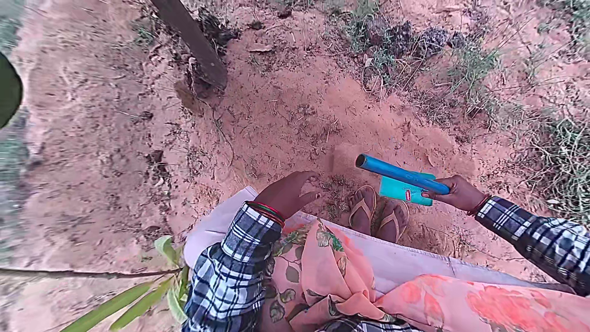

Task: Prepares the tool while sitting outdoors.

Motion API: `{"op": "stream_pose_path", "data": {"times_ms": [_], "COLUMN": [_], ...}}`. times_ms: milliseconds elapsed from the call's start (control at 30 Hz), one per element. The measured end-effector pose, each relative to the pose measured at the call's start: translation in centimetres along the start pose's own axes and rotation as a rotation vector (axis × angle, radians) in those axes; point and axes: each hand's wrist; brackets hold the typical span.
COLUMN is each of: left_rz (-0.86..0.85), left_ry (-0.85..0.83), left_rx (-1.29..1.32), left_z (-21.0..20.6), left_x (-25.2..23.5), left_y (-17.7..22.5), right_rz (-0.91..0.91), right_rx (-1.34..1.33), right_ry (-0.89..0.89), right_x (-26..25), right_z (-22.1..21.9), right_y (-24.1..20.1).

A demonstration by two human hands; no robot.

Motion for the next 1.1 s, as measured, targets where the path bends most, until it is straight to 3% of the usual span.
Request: {"op": "stream_pose_path", "data": {"times_ms": [167,300,467,633,767,867,1033,1100], "left_rz": [0.001,-0.12,-0.186,-0.136,-0.017,0.001,0.048,0.079], "left_ry": [0.036,0.107,0.115,-0.015,-0.112,-0.06,-0.043,0.016], "left_rx": [-0.007,-0.021,-0.039,-0.07,-0.079,-0.086,-0.041,-0.02], "left_z": [0.1,-1.0,-2.1,-2.1,-0.8,-0.8,0.0,0.1], "left_x": [1.6,1.6,0.8,0.2,1.0,1.4,1.1,1.2], "left_y": [-0.6,-1.5,-1.9,-0.6,1.1,1.3,1.5,0.7], "right_rz": [-0.452,-0.757,-0.9,-0.834,-0.798,-0.571,0.056,0.113], "right_rx": [0.196,0.328,0.303,0.272,0.172,0.134,0.065,0.018], "right_ry": [0.039,0.133,0.257,0.161,0.259,0.23,0.173,0.151], "right_x": [3.7,11.1,15.3,9.5,6.1,3.5,-1.2,-2.2], "right_z": [3.2,6.6,4.0,1.7,1.3,0.5,-1.0,-1.5], "right_y": [6.6,11.9,13.4,13.4,12.0,8.9,-0.6,-2.5]}}
Point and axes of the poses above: each hand's wrist, its own x-axis away from the middle knuckle, its own z-axis out of the back of the hand, y = z × x, and after that the axes turned 3 degrees about z, right-handed
